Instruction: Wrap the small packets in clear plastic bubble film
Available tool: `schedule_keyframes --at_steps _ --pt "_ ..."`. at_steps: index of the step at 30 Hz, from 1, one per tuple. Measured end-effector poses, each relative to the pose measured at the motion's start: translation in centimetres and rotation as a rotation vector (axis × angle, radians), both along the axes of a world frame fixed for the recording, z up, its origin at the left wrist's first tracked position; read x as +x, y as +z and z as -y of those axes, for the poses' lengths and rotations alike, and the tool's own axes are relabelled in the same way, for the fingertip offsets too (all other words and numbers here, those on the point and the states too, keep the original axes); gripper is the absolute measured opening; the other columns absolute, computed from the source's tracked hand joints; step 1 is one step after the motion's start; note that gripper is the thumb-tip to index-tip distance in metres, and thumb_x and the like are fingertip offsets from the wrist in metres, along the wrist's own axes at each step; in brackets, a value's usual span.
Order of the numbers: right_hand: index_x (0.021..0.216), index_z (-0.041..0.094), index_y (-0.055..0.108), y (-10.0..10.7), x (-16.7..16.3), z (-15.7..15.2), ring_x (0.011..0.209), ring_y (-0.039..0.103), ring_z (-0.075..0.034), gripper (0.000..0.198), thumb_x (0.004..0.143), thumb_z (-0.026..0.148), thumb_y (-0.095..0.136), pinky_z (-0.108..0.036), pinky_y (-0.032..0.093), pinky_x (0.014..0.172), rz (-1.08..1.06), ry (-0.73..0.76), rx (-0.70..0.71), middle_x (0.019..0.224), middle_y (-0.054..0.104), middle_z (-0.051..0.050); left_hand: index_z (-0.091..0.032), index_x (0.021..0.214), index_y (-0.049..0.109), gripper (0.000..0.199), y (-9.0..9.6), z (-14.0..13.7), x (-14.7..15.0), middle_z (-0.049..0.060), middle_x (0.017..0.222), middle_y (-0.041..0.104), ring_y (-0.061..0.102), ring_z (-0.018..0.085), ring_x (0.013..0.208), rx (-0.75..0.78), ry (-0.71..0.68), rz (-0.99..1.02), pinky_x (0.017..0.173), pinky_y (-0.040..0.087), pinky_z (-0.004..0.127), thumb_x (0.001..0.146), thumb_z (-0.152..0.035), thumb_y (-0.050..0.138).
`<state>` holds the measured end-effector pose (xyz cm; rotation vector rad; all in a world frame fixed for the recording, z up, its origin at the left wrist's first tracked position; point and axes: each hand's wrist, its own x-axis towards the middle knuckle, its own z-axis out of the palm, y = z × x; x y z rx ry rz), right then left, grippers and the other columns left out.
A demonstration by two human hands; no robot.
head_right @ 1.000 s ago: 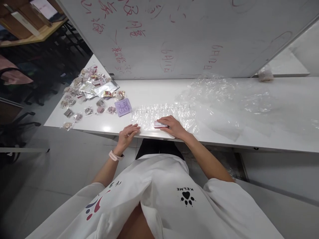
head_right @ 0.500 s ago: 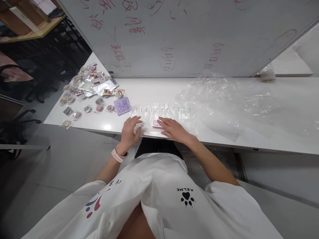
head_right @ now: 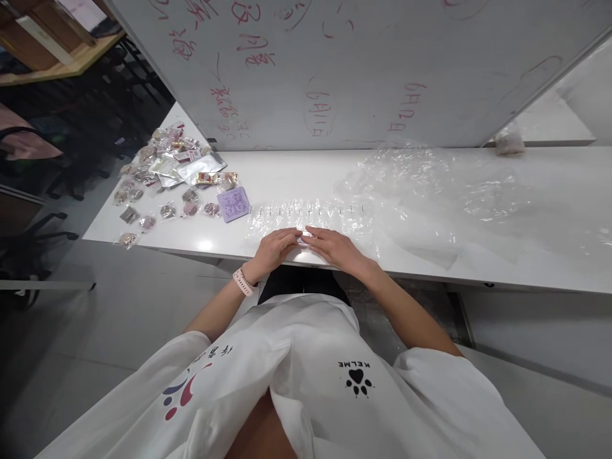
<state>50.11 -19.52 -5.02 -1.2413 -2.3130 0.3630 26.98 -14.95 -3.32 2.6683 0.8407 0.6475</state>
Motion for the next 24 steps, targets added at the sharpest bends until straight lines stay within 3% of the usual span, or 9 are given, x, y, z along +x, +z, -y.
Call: schedule_keyframes --at_steps 7,13,16,20,24 --pt "0.123 0.027 0.070 0.0 1.0 0.0 0.116 0.067 -0.024 0.029 0.099 0.031 0.054 -0.038 0.059 0.090 -0.013 -0.040 -0.009 0.136 0.063 -0.006 -0.019 0.089 0.056 0.014 0.3 -0.5 0.2 0.009 0.116 0.069 0.062 0.021 0.107 -0.156 0.000 0.086 0.086 0.053 0.036 0.098 -0.017 0.046" --pt "0.118 0.026 0.071 1.9 1.2 1.4 0.099 0.070 -0.026 0.028 0.095 0.037 0.061 -0.036 0.053 0.073 0.190 -0.206 0.022 0.121 0.072 -0.006 -0.020 0.080 0.056 0.012 1.4 -1.9 0.5 0.005 0.099 0.071 0.063 0.021 0.095 -0.309 0.006 0.068 0.081 0.050 0.035 0.091 -0.018 0.057" --pt "0.103 0.022 0.073 1.9 1.9 2.9 0.097 0.068 -0.024 0.023 0.096 0.038 0.058 -0.034 0.047 0.073 0.207 -0.249 0.031 0.111 0.074 -0.007 -0.020 0.076 0.053 0.014 1.6 -2.0 0.5 0.005 0.100 0.070 0.064 0.020 0.093 -0.373 0.002 0.110 0.078 0.049 0.033 0.090 -0.017 0.057" --pt "0.083 0.019 0.068 0.9 3.0 3.6 0.084 0.063 -0.019 0.033 0.102 0.037 0.047 -0.032 0.041 0.075 0.154 -0.369 0.028 0.089 0.073 -0.005 -0.019 0.077 0.053 0.013 1.8 -1.8 0.5 0.005 0.097 0.067 0.066 0.020 0.096 -0.458 -0.008 0.150 0.076 0.048 0.031 0.089 -0.016 0.056" --pt "0.073 0.018 0.063 0.8 2.4 2.8 0.082 0.056 -0.021 0.037 0.100 0.040 0.049 -0.038 0.036 0.088 0.249 -0.530 0.160 0.079 0.067 -0.007 -0.019 0.075 0.055 0.013 1.9 -1.9 0.9 0.004 0.088 0.065 0.066 0.021 0.095 -0.467 0.006 0.154 0.076 0.047 0.031 0.086 -0.015 0.059"
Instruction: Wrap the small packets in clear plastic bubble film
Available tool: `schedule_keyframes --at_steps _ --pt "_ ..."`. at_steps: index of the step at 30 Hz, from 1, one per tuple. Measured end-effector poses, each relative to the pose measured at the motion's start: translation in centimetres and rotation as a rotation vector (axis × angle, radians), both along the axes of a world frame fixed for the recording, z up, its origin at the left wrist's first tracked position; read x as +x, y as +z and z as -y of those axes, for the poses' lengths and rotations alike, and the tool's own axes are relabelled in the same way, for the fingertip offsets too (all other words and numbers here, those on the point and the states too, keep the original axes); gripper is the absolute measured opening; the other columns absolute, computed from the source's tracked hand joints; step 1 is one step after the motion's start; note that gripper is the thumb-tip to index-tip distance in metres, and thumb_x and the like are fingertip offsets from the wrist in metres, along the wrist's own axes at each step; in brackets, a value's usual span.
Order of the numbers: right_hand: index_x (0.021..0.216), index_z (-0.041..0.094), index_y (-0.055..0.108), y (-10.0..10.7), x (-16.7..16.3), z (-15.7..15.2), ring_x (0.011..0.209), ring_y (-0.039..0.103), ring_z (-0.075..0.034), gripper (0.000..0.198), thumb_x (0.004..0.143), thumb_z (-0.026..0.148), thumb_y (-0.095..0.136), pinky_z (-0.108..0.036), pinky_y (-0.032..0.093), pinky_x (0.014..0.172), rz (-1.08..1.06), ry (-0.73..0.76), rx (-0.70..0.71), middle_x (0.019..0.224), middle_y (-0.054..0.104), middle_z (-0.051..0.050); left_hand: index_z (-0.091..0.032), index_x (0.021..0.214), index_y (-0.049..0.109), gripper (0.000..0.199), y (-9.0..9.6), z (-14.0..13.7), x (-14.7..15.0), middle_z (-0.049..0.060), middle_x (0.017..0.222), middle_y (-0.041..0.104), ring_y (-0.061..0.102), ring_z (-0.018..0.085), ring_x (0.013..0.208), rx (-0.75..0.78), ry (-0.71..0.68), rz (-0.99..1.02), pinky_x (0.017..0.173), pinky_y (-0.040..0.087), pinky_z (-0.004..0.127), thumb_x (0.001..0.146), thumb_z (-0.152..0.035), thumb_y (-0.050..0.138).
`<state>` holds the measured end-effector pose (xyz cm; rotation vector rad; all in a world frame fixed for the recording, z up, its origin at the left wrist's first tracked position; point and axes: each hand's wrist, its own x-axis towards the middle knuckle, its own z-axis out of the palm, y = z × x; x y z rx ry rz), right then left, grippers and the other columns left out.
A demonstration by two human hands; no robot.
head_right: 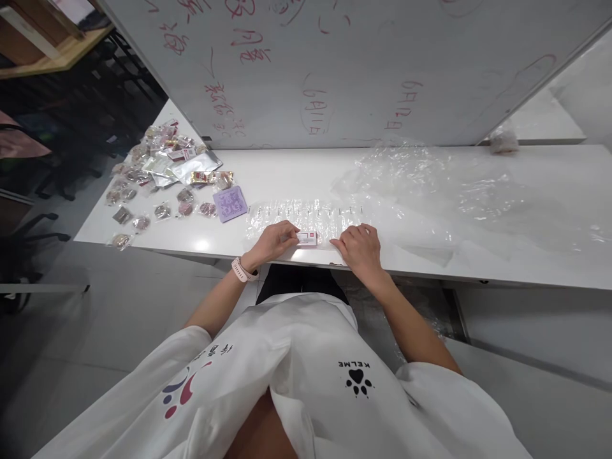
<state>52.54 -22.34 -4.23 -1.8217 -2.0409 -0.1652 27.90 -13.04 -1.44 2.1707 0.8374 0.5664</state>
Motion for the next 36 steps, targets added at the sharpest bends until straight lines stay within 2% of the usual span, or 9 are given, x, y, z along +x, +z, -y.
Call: schedule_keyframes --at_steps 3,6,9,12,19,22,26,31,36 --pt "0.081 0.020 0.066 0.5 -1.9 0.1 0.096 0.055 -0.023 0.027 0.100 0.032 0.051 -0.041 0.032 0.095 0.053 -0.089 0.194 0.096 0.070 -0.008 -0.019 0.073 0.055 0.012 -0.1 -0.2 0.4 0.002 0.083 0.065 0.064 0.018 0.081 0.015 0.031 -0.036 0.072 0.046 0.030 0.083 -0.013 0.060" --pt "0.094 0.024 0.069 0.5 -4.2 0.7 0.098 0.058 -0.022 0.018 0.099 0.024 0.051 -0.040 0.037 0.091 -0.030 0.021 0.289 0.106 0.072 -0.004 -0.019 0.072 0.054 0.013 -0.4 -0.5 0.7 0.000 0.073 0.063 0.056 0.014 0.065 0.028 0.090 -0.066 0.064 0.043 0.028 0.083 -0.013 0.058" --pt "0.114 0.026 0.069 -0.3 -5.2 0.7 0.109 0.060 -0.024 0.025 0.099 0.024 0.049 -0.040 0.045 0.092 -0.146 0.261 0.142 0.121 0.070 -0.005 -0.019 0.071 0.054 0.013 -0.7 -0.7 0.8 -0.002 0.066 0.060 0.053 0.013 0.061 0.031 0.098 -0.058 0.061 0.041 0.027 0.083 -0.013 0.056" --pt "0.126 0.025 0.066 -1.1 -4.8 -0.1 0.116 0.060 -0.025 0.032 0.100 0.029 0.047 -0.043 0.051 0.094 -0.247 0.327 0.024 0.132 0.066 -0.006 -0.019 0.072 0.055 0.011 -1.0 -0.8 0.8 -0.002 0.067 0.061 0.053 0.012 0.061 0.034 0.099 -0.026 0.062 0.041 0.027 0.083 -0.015 0.057" --pt "0.106 0.028 0.076 -0.9 -3.8 -1.3 0.097 0.068 -0.023 0.027 0.099 0.035 0.051 -0.042 0.055 0.085 -0.373 0.304 -0.003 0.120 0.072 -0.004 -0.019 0.086 0.061 0.015 -0.4 -0.2 0.0 0.000 0.080 0.068 0.060 0.014 0.070 0.019 0.077 -0.024 0.066 0.045 0.027 0.093 -0.032 0.058" --pt "0.092 0.028 0.078 -0.5 -3.7 -1.8 0.092 0.067 -0.023 0.023 0.096 0.037 0.057 -0.042 0.053 0.081 -0.401 0.290 -0.011 0.112 0.075 -0.003 -0.019 0.093 0.062 0.026 -0.5 0.2 -0.2 0.003 0.089 0.069 0.062 0.016 0.077 0.109 0.046 -0.089 0.067 0.045 0.028 0.089 -0.045 0.065" --pt "0.079 0.026 0.075 0.2 -3.6 -2.7 0.095 0.065 -0.024 0.018 0.090 0.036 0.065 -0.042 0.051 0.085 -0.493 0.301 -0.055 0.100 0.076 -0.003 -0.019 0.084 0.061 0.019 -1.2 0.5 0.5 0.002 0.084 0.063 0.057 0.015 0.074 0.200 0.098 -0.127 0.064 0.041 0.028 0.090 -0.037 0.064" --pt "0.076 0.023 0.068 0.5 -3.8 -3.4 0.087 0.066 -0.020 0.020 0.091 0.034 0.060 -0.036 0.050 0.079 -0.601 0.293 -0.153 0.094 0.072 -0.004 -0.020 0.089 0.060 0.022 -1.8 0.7 0.7 0.004 0.091 0.063 0.058 0.018 0.082 0.224 0.068 -0.114 0.068 0.044 0.029 0.091 -0.041 0.065" --pt "0.080 0.022 0.064 0.1 -4.2 -3.6 0.074 0.061 -0.018 0.021 0.094 0.032 0.053 -0.031 0.044 0.065 -0.533 0.203 -0.139 0.081 0.066 -0.003 -0.020 0.102 0.058 0.030 -2.7 1.0 0.1 0.006 0.095 0.065 0.059 0.021 0.092 0.255 0.017 -0.107 0.076 0.048 0.033 0.091 -0.047 0.064"
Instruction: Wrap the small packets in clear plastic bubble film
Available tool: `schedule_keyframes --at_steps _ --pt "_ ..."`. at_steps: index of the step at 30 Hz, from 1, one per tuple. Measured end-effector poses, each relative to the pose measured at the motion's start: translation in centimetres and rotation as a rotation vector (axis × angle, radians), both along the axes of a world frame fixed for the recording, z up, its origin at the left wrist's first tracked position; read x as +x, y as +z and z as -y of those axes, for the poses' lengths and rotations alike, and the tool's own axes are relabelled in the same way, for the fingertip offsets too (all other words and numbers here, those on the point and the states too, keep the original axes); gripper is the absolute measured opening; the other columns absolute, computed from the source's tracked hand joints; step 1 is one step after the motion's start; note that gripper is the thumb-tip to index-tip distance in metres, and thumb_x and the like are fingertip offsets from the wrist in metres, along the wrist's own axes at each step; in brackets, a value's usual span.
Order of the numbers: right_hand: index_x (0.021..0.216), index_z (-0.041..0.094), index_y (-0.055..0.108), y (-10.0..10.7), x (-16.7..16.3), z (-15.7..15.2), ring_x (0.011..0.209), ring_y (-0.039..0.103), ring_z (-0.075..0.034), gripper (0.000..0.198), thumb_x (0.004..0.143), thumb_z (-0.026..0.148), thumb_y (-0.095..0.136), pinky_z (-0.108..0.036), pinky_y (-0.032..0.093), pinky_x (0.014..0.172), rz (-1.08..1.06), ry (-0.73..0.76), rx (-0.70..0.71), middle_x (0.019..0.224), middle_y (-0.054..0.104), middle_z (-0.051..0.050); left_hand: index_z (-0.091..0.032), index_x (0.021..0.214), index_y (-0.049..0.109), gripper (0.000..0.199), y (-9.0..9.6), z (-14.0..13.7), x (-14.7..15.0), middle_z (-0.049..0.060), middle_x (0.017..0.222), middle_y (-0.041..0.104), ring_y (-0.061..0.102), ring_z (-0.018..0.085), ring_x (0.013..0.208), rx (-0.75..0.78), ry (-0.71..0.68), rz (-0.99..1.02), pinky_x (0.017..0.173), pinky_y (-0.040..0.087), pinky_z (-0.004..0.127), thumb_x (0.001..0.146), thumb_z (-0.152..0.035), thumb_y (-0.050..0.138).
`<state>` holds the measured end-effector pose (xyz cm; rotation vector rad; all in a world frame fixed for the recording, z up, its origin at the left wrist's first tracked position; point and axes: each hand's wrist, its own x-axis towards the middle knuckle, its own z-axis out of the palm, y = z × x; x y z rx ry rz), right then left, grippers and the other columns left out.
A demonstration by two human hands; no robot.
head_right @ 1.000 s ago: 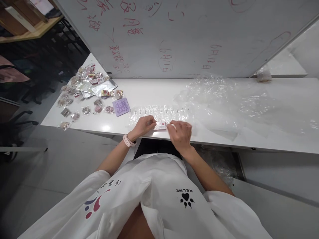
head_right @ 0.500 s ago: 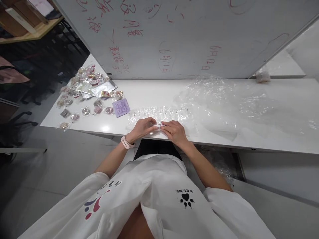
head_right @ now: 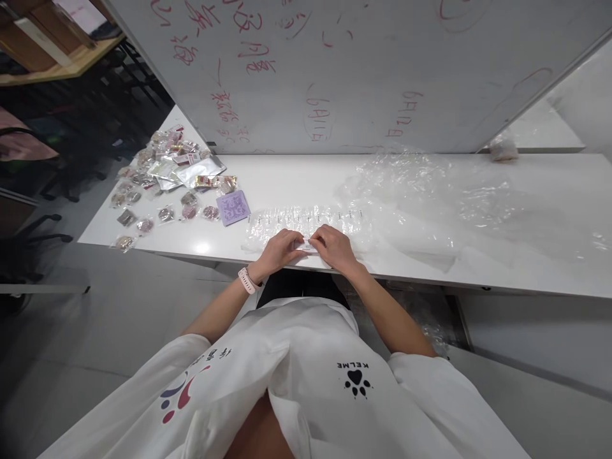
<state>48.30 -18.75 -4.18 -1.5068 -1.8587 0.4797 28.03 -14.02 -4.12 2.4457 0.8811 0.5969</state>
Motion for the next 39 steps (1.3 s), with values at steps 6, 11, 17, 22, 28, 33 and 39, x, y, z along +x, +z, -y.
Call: schedule_keyframes --at_steps 6,11,17,22,28,33,39 --pt "0.089 0.021 0.065 0.1 -0.1 0.5 0.079 0.061 -0.020 0.027 0.101 0.031 0.043 -0.033 0.045 0.068 0.178 0.002 0.059 0.085 0.067 -0.006 -0.020 0.112 0.057 0.031 -0.8 0.1 0.1 0.009 0.104 0.068 0.060 0.023 0.097 0.092 -0.029 -0.015 0.082 0.050 0.037 0.097 -0.046 0.052" --pt "0.105 0.022 0.064 0.2 0.5 1.7 0.095 0.066 -0.022 0.023 0.101 0.036 0.046 -0.035 0.050 0.081 0.185 0.083 0.097 0.103 0.071 -0.008 -0.018 0.120 0.055 0.033 -0.8 0.6 0.4 0.011 0.112 0.068 0.059 0.024 0.100 0.161 -0.048 -0.002 0.090 0.048 0.040 0.099 -0.043 0.048" --pt "0.125 0.023 0.060 -0.4 1.3 1.8 0.114 0.063 -0.028 0.034 0.094 0.037 0.061 -0.042 0.050 0.090 0.336 0.152 0.158 0.124 0.068 -0.011 -0.018 0.119 0.058 0.033 -0.6 0.0 0.6 0.011 0.108 0.068 0.058 0.023 0.095 0.163 -0.064 -0.049 0.087 0.048 0.039 0.102 -0.041 0.043" --pt "0.119 0.020 0.064 -0.2 1.2 0.5 0.108 0.064 -0.029 0.028 0.093 0.029 0.062 -0.044 0.048 0.091 0.469 0.153 0.185 0.116 0.070 -0.013 -0.019 0.105 0.067 0.031 0.0 -1.2 1.0 0.010 0.104 0.069 0.055 0.025 0.100 0.192 0.010 -0.096 0.084 0.043 0.041 0.103 -0.037 0.041" --pt "0.131 0.024 0.058 0.0 0.7 1.2 0.123 0.055 -0.029 0.033 0.098 0.028 0.052 -0.048 0.039 0.105 0.480 0.014 0.353 0.136 0.061 -0.011 -0.021 0.101 0.069 0.033 -0.2 -1.3 1.2 0.008 0.108 0.067 0.053 0.024 0.103 0.205 0.071 -0.103 0.084 0.039 0.041 0.104 -0.032 0.039" --pt "0.118 0.028 0.065 -1.5 0.1 2.3 0.099 0.062 -0.024 0.026 0.102 0.030 0.044 -0.043 0.042 0.092 0.419 0.000 0.317 0.109 0.072 -0.007 -0.020 0.108 0.068 0.033 -0.6 -0.6 1.2 0.007 0.108 0.068 0.054 0.023 0.102 0.185 0.097 -0.088 0.085 0.038 0.040 0.104 -0.030 0.037" --pt "0.109 0.020 0.068 -1.0 0.1 1.1 0.093 0.060 -0.024 0.029 0.103 0.033 0.043 -0.038 0.040 0.082 0.421 -0.020 0.301 0.105 0.072 -0.010 -0.019 0.105 0.068 0.034 0.6 -1.0 1.2 0.008 0.109 0.068 0.055 0.023 0.100 0.216 0.099 -0.106 0.085 0.038 0.038 0.104 -0.037 0.039"
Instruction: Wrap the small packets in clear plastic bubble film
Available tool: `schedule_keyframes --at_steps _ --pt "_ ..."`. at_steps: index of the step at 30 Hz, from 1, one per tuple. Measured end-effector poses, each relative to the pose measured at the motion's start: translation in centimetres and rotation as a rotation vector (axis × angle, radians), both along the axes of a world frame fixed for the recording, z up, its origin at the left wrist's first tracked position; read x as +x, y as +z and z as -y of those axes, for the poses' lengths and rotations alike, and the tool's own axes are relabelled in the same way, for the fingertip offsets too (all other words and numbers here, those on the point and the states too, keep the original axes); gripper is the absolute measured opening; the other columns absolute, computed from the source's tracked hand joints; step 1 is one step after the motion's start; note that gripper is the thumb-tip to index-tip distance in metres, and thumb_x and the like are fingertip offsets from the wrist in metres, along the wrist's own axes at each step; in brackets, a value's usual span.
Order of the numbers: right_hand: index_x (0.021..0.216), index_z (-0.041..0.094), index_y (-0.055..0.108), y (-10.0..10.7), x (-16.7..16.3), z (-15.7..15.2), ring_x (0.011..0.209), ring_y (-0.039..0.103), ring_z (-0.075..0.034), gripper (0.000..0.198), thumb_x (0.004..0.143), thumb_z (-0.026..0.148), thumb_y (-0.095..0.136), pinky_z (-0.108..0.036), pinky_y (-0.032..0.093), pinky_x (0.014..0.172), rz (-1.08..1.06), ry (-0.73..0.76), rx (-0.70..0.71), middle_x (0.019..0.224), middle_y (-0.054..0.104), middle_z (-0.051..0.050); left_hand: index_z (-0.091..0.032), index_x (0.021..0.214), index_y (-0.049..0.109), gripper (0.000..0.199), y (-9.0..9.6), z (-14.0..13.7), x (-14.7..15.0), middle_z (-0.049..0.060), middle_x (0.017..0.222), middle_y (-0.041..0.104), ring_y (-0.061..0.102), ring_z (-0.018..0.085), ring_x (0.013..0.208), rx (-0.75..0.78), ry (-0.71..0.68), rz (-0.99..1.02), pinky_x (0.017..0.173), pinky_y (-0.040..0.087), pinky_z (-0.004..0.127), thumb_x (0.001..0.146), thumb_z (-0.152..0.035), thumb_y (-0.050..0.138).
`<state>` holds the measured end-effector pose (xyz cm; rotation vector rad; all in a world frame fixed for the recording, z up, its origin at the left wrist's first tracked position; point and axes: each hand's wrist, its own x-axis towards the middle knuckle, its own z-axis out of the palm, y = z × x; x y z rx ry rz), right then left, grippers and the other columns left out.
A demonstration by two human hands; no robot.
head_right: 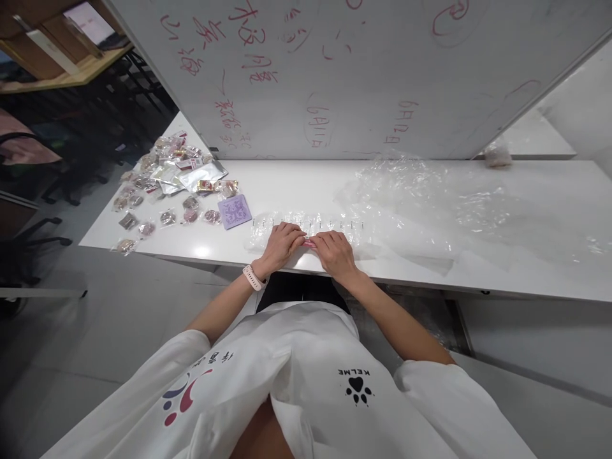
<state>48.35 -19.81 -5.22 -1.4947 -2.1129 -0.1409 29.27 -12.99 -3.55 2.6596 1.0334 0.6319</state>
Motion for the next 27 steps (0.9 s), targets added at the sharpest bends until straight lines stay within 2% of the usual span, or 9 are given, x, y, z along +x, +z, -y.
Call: schedule_keyframes --at_steps 4,9,11,13,15,18,21,24,27 --pt "0.107 0.018 0.068 1.4 0.8 -2.0 0.091 0.061 -0.023 0.034 0.104 0.035 0.039 -0.036 0.039 0.081 -0.015 0.025 -0.138 0.101 0.072 -0.009 -0.018 0.108 0.066 0.039 1.0 -1.3 0.5 0.007 0.100 0.070 0.057 0.023 0.096 -0.001 -0.014 -0.086 0.088 0.038 0.038 0.100 -0.049 0.044" --pt "0.107 0.020 0.071 3.2 1.9 -5.4 0.092 0.063 -0.024 0.036 0.104 0.036 0.038 -0.035 0.039 0.077 0.024 0.047 -0.405 0.103 0.072 -0.007 -0.019 0.096 0.070 0.035 2.0 -3.5 1.5 0.010 0.099 0.070 0.057 0.027 0.101 0.052 0.026 -0.271 0.095 0.036 0.046 0.102 -0.041 0.043" --pt "0.106 0.022 0.071 3.5 2.1 -6.1 0.090 0.064 -0.023 0.035 0.103 0.036 0.039 -0.034 0.038 0.073 0.014 0.049 -0.502 0.105 0.072 -0.006 -0.019 0.110 0.068 0.025 2.6 -3.7 0.9 0.010 0.110 0.069 0.057 0.028 0.106 0.043 0.019 -0.294 0.097 0.036 0.047 0.099 -0.035 0.052" --pt "0.109 0.023 0.070 3.5 2.3 -6.1 0.090 0.064 -0.023 0.033 0.102 0.034 0.041 -0.032 0.039 0.072 -0.021 0.037 -0.542 0.109 0.071 -0.006 -0.020 0.129 0.059 0.038 3.0 -3.5 -0.8 0.011 0.124 0.065 0.056 0.029 0.112 0.030 0.041 -0.286 0.097 0.039 0.046 0.092 -0.029 0.062" --pt "0.114 0.022 0.068 3.1 2.4 -5.4 0.092 0.064 -0.023 0.032 0.101 0.034 0.041 -0.032 0.041 0.073 -0.082 0.023 -0.527 0.113 0.070 -0.006 -0.019 0.134 0.054 0.048 3.0 -2.9 -3.2 0.011 0.128 0.063 0.056 0.029 0.114 0.041 0.107 -0.255 0.094 0.043 0.044 0.087 -0.021 0.066" --pt "0.118 0.021 0.064 2.1 2.4 -3.9 0.095 0.063 -0.023 0.032 0.101 0.034 0.041 -0.033 0.043 0.076 -0.190 0.026 -0.473 0.116 0.068 -0.008 -0.020 0.107 0.067 0.025 2.3 -2.0 -6.9 0.008 0.109 0.071 0.060 0.026 0.103 0.081 0.227 -0.134 0.087 0.047 0.041 0.087 -0.008 0.057" --pt "0.118 0.020 0.063 1.6 2.1 -2.9 0.097 0.062 -0.024 0.031 0.100 0.033 0.041 -0.036 0.044 0.083 -0.240 0.056 -0.429 0.115 0.068 -0.009 -0.022 0.081 0.071 0.020 1.4 -1.6 -9.7 0.006 0.098 0.073 0.060 0.024 0.100 0.072 0.294 0.017 0.088 0.048 0.041 0.085 -0.007 0.058" --pt "0.114 0.021 0.064 2.1 1.8 -3.2 0.097 0.062 -0.024 0.031 0.100 0.034 0.041 -0.037 0.043 0.086 -0.265 0.120 -0.478 0.112 0.069 -0.008 -0.023 0.073 0.072 0.006 1.3 -2.1 -11.5 0.005 0.099 0.074 0.058 0.026 0.104 -0.095 0.320 0.069 0.094 0.046 0.045 0.077 -0.018 0.073" --pt "0.112 0.022 0.066 3.1 1.7 -4.4 0.092 0.063 -0.021 0.032 0.099 0.038 0.041 -0.032 0.043 0.077 -0.327 0.165 -0.650 0.109 0.071 -0.006 -0.022 0.070 0.072 0.011 1.9 -3.0 -12.6 0.005 0.093 0.073 0.061 0.025 0.097 -0.330 0.395 0.112 0.091 0.048 0.042 0.071 -0.029 0.080"
